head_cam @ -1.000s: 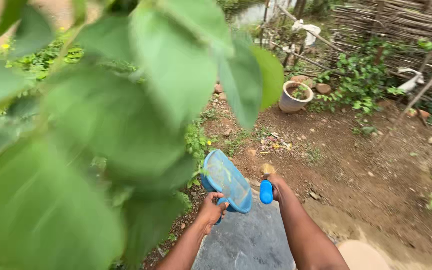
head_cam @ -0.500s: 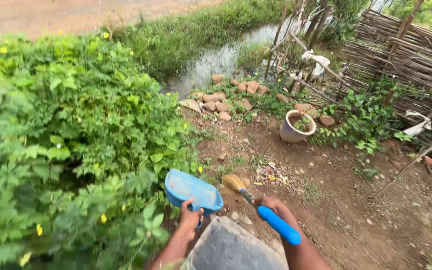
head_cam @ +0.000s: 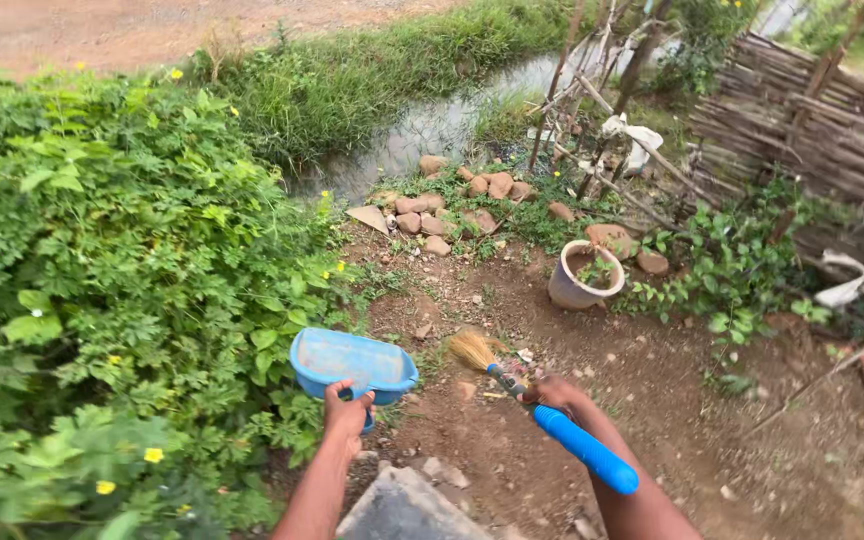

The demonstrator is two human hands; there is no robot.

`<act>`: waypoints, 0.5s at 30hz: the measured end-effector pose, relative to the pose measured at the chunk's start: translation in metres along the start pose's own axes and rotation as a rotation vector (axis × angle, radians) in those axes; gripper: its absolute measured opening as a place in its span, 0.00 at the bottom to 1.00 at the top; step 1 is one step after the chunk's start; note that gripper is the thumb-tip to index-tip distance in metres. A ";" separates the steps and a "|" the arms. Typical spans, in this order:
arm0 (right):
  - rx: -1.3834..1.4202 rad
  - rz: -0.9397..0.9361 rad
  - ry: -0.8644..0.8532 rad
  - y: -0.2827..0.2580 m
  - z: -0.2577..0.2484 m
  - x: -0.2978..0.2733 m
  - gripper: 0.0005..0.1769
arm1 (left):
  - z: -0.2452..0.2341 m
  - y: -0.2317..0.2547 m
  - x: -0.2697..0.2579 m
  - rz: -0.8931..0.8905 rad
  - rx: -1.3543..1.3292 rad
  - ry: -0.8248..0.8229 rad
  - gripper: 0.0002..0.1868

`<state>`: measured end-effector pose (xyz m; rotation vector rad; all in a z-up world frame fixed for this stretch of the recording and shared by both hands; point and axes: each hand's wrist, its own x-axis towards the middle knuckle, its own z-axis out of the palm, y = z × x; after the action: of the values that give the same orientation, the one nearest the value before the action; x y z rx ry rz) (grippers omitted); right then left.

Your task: The person sweeps debris into a dustpan in a yard, then carries the dustpan and broom across the property to a waste bin and disposes of the contents.

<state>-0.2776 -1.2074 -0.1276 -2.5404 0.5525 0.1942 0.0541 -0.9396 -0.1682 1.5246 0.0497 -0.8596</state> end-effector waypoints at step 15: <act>0.317 0.442 0.030 0.162 -0.090 -0.012 0.34 | 0.174 -0.035 -0.022 -0.068 -0.113 0.080 0.30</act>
<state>-0.3542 -1.3764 -0.1237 -2.0926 1.0635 0.2060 -0.0624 -1.0754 -0.1674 1.4579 0.2067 -0.8357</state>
